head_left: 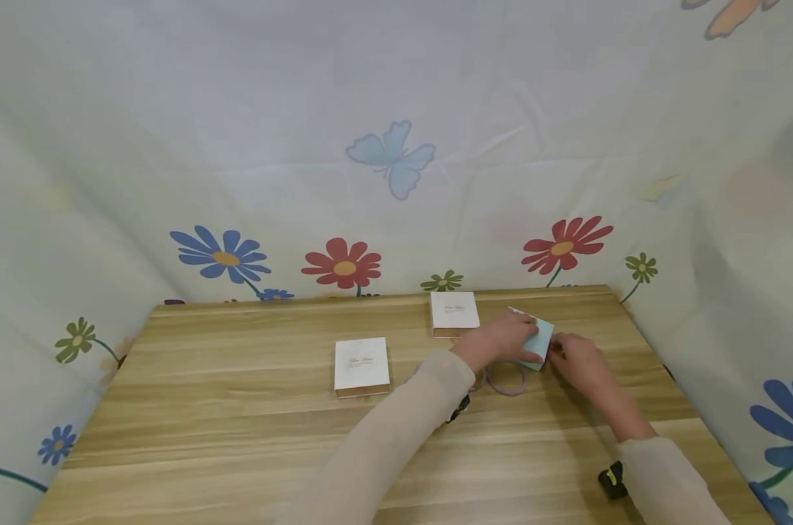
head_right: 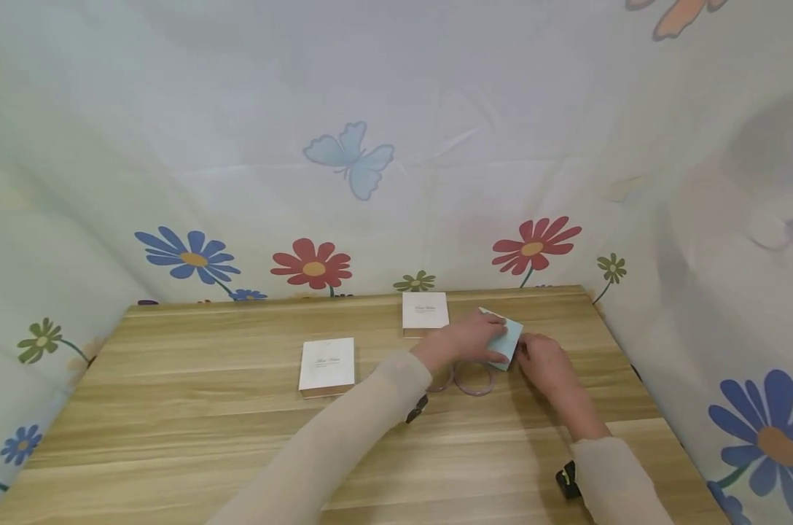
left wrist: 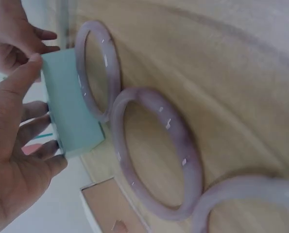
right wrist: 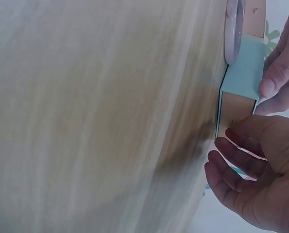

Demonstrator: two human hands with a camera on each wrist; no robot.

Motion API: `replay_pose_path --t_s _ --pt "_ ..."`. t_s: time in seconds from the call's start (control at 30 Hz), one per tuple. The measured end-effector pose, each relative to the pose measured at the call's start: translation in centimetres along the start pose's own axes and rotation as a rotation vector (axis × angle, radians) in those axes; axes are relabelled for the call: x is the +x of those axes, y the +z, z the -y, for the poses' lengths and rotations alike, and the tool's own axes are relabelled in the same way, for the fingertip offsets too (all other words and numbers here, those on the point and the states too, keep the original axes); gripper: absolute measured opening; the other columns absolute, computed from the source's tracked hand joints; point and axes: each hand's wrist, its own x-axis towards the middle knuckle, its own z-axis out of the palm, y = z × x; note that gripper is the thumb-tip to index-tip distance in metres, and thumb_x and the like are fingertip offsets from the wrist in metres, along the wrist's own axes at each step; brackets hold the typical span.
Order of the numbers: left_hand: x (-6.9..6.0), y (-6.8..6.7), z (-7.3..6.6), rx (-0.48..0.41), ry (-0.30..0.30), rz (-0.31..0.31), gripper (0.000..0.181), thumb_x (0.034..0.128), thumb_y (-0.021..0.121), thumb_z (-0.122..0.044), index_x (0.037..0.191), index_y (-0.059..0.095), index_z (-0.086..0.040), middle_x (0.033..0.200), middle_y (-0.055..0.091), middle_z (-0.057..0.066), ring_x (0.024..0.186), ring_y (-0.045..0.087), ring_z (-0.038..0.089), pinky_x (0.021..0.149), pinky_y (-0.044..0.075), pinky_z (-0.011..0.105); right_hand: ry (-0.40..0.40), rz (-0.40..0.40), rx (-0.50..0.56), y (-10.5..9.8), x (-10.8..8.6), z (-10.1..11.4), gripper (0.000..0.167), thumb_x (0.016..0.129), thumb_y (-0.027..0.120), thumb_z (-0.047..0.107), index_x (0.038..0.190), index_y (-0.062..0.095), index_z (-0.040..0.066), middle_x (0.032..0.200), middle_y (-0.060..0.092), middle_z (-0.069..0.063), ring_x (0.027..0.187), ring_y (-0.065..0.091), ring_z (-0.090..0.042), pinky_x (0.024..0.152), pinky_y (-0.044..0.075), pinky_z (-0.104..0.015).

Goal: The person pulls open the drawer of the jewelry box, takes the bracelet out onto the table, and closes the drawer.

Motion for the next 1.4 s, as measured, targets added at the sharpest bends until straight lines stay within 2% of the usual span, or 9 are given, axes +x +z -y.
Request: replay_pose_path --t_s 0.17,0.27,0.43,0.7,0.93,1.07,1.17,1.3,1.4 --pt "0.0 0.8 -0.6 0.050 -0.064 -0.005 0.071 0.0992 0.044 -0.068 0.152 0.049 -0.021 0.160 0.040 -0.005 0.146 0.037 0.016 0.120 0.025 0.029 -0.019 -0.007 0.002 -0.1 -0.2 -0.4 0.014 0.092 0.069 0.003 0.099 0.069 -0.009 0.091 0.071 -0.023 0.085 0.069 -0.040 0.074 0.055 -0.053" --pt "-0.2 1.3 -1.3 0.093 -0.130 -0.002 0.070 0.0995 0.041 -0.069 0.154 0.043 -0.026 0.161 0.036 -0.010 0.147 0.034 0.018 0.119 0.029 0.035 -0.020 0.004 0.000 -0.3 -0.4 -0.5 0.013 0.092 0.069 0.002 0.097 0.069 -0.009 0.090 0.071 -0.022 0.084 0.068 -0.040 0.075 0.054 -0.053" --pt "-0.9 2.3 -3.2 0.142 -0.222 -0.073 0.070 0.0968 0.044 -0.071 0.153 0.037 -0.030 0.153 0.041 -0.009 0.137 0.041 0.021 0.112 0.036 0.046 -0.012 0.027 -0.004 -0.6 -1.1 -0.8 0.013 0.091 0.067 -0.001 0.099 0.068 -0.011 0.091 0.071 -0.023 0.087 0.068 -0.041 0.079 0.054 -0.054" --pt "-0.9 3.5 -4.5 0.126 -0.353 -0.157 0.073 0.0961 0.039 -0.074 0.147 0.045 -0.022 0.151 0.041 0.002 0.131 0.043 0.033 0.109 0.036 0.051 0.047 0.067 0.017 -0.9 -2.1 -1.1 0.016 0.092 0.064 0.000 0.103 0.067 -0.011 0.095 0.071 -0.024 0.091 0.068 -0.041 0.080 0.054 -0.055" --pt "-0.7 3.4 -4.5 0.076 -0.441 -0.191 0.071 0.0921 0.044 -0.078 0.136 0.055 -0.023 0.131 0.051 0.001 0.115 0.052 0.033 0.099 0.042 0.048 0.024 0.062 0.020 -0.9 -2.3 -0.6 0.013 0.092 0.064 -0.001 0.101 0.069 -0.009 0.092 0.072 -0.020 0.087 0.069 -0.036 0.077 0.055 -0.052" --pt "-0.6 3.0 -4.8 0.029 -0.439 -0.185 0.067 0.0931 0.049 -0.073 0.136 0.056 -0.023 0.128 0.052 0.001 0.110 0.053 0.030 0.096 0.043 0.043 0.003 0.057 0.023 -1.0 -2.6 -0.3 0.013 0.091 0.066 -0.001 0.101 0.070 -0.008 0.092 0.072 -0.019 0.086 0.069 -0.036 0.076 0.055 -0.052" --pt "-0.4 2.7 -4.6 0.019 -0.405 -0.176 0.063 0.0932 0.054 -0.070 0.134 0.057 -0.022 0.125 0.053 0.000 0.107 0.054 0.028 0.091 0.045 0.040 -0.007 0.053 0.028 -1.0 -2.6 -0.3 0.014 0.091 0.067 -0.002 0.102 0.070 -0.008 0.094 0.072 -0.019 0.088 0.069 -0.036 0.077 0.055 -0.052" --pt "0.0 2.0 -3.1 0.070 -0.287 -0.120 0.060 0.0925 0.058 -0.067 0.135 0.057 -0.024 0.124 0.055 -0.003 0.106 0.056 0.025 0.090 0.047 0.037 -0.028 0.034 0.042 -0.9 -2.8 -0.2 0.011 0.090 0.068 -0.002 0.100 0.071 -0.006 0.092 0.073 -0.017 0.087 0.069 -0.034 0.075 0.055 -0.050" --pt "0.4 1.0 -1.5 0.115 -0.170 -0.051 0.060 0.0940 0.060 -0.062 0.141 0.055 -0.025 0.130 0.055 -0.006 0.113 0.056 0.019 0.096 0.046 0.036 -0.047 0.022 0.052 -0.8 -3.0 -0.3 0.009 0.089 0.068 -0.002 0.097 0.071 -0.005 0.090 0.073 -0.014 0.084 0.070 -0.032 0.074 0.056 -0.047"
